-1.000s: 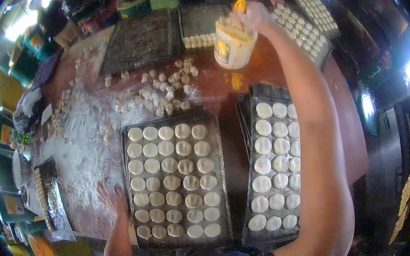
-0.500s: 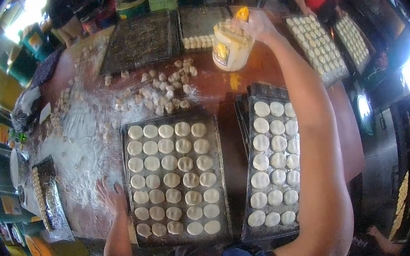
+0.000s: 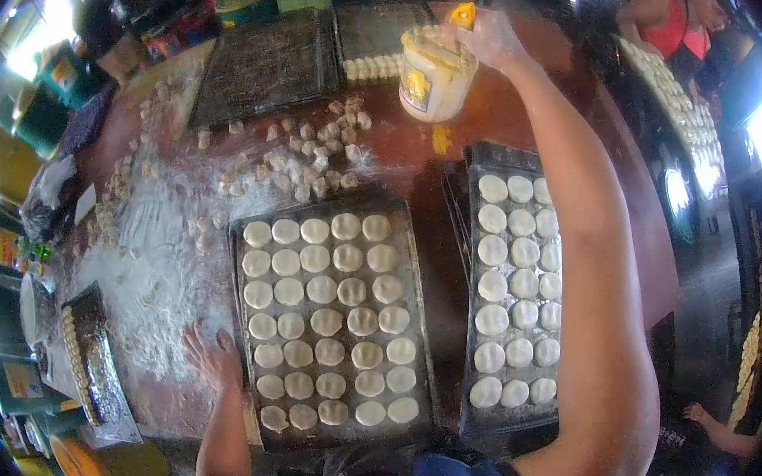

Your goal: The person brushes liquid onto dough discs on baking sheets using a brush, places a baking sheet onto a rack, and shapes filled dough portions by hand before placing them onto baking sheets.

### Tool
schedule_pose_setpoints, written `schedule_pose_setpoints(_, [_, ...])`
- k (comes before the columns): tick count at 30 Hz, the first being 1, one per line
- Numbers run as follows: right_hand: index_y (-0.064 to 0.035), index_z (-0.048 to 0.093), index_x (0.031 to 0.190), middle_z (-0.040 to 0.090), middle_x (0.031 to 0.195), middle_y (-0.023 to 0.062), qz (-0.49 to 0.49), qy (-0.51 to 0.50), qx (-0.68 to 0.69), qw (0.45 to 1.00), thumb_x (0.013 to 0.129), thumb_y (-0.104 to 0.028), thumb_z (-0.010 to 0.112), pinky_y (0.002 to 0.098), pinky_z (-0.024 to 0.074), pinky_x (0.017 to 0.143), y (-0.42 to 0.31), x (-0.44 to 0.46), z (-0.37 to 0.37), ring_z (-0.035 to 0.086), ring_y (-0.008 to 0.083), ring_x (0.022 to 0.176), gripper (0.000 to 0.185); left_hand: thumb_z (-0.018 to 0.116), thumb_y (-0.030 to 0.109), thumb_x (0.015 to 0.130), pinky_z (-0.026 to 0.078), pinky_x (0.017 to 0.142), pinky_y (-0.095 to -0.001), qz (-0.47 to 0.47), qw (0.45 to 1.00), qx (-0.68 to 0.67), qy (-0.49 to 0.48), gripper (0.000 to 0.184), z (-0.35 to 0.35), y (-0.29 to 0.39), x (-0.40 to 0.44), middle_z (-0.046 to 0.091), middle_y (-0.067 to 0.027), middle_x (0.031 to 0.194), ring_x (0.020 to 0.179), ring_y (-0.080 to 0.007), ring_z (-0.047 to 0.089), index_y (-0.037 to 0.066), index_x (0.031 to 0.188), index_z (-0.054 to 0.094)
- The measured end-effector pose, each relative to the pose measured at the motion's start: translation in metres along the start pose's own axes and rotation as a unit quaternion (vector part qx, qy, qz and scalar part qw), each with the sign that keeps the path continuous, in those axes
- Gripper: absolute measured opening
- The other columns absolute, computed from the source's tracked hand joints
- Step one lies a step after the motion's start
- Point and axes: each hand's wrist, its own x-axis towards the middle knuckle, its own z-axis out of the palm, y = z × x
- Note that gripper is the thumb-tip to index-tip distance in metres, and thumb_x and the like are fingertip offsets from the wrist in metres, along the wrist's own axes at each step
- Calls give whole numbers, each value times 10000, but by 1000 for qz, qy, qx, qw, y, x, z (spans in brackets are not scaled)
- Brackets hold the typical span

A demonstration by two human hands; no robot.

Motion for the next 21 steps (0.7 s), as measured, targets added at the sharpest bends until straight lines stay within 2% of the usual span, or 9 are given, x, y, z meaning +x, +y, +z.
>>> schedule_pose_setpoints(5, [-80,710,1009,701,943,186,2,-11,-70,997,863,-450,638,405,517,802,-16,-1,-9,674,337,898,404,513,336,925,146,1149,-581,-13,1000,-7,-19,596,-6,6,-1,255,-188,1546,1448,-357,195,110,1450,344])
schedule_pose_setpoints(7, [-37,688,1034,717,904,106,1,1,-68,998,885,-332,658,326,521,760,-16,-6,-8,674,203,806,331,506,343,927,140,1152,-581,0,1000,6,-19,606,-4,2,0,241,-182,1555,1454,-349,183,111,1460,333])
schedule_pose_setpoints(8, [-44,689,1031,718,897,84,-74,-5,-117,990,894,-310,649,312,521,754,-28,-10,-15,673,176,810,302,506,343,927,140,1152,-581,-3,999,18,-30,606,-4,2,1,241,-182,1555,1454,-349,183,111,1460,333])
schedule_pose_setpoints(11, [-59,690,1007,717,879,63,-80,-3,-37,996,913,-345,624,289,520,741,-98,-51,-19,673,129,830,307,493,370,929,138,1153,-581,0,999,20,-27,623,-2,1,2,236,-180,1559,1457,-352,174,112,1469,322])
schedule_pose_setpoints(13, [-70,694,1011,719,881,57,-30,-89,51,994,899,-378,638,288,515,744,-146,-85,-1,669,128,818,333,480,392,930,139,1154,-581,-9,999,16,-28,636,0,0,2,229,-181,1562,1459,-357,166,113,1476,312])
schedule_pose_setpoints(14, [-66,694,1012,718,887,60,-47,-96,-14,994,879,-389,663,303,513,751,-181,-102,8,665,139,816,350,469,400,931,138,1154,-583,-3,1000,5,-22,633,0,0,1,217,-190,1564,1458,-368,162,105,1471,321])
schedule_pose_setpoints(16, [-89,698,1022,714,903,82,-7,-207,88,974,860,-390,678,327,508,781,-210,-128,48,660,177,823,342,462,398,933,134,1155,-584,0,1000,-2,-31,631,-6,4,1,210,-193,1565,1458,-374,154,103,1472,320])
schedule_pose_setpoints(17, [-93,698,1026,715,904,87,33,-249,54,966,858,-382,679,324,508,782,-227,-141,67,662,184,815,335,455,396,936,131,1156,-585,-3,999,-7,-40,628,-10,4,0,202,-197,1567,1459,-380,145,102,1474,319])
schedule_pose_setpoints(21, [-94,687,1036,713,892,98,-63,-215,105,969,853,-304,684,355,514,781,-239,-191,152,676,237,824,278,426,423,937,51,1153,-613,7,998,-47,-39,658,-3,-5,1,183,-200,1572,1466,-384,105,85,1488,304])
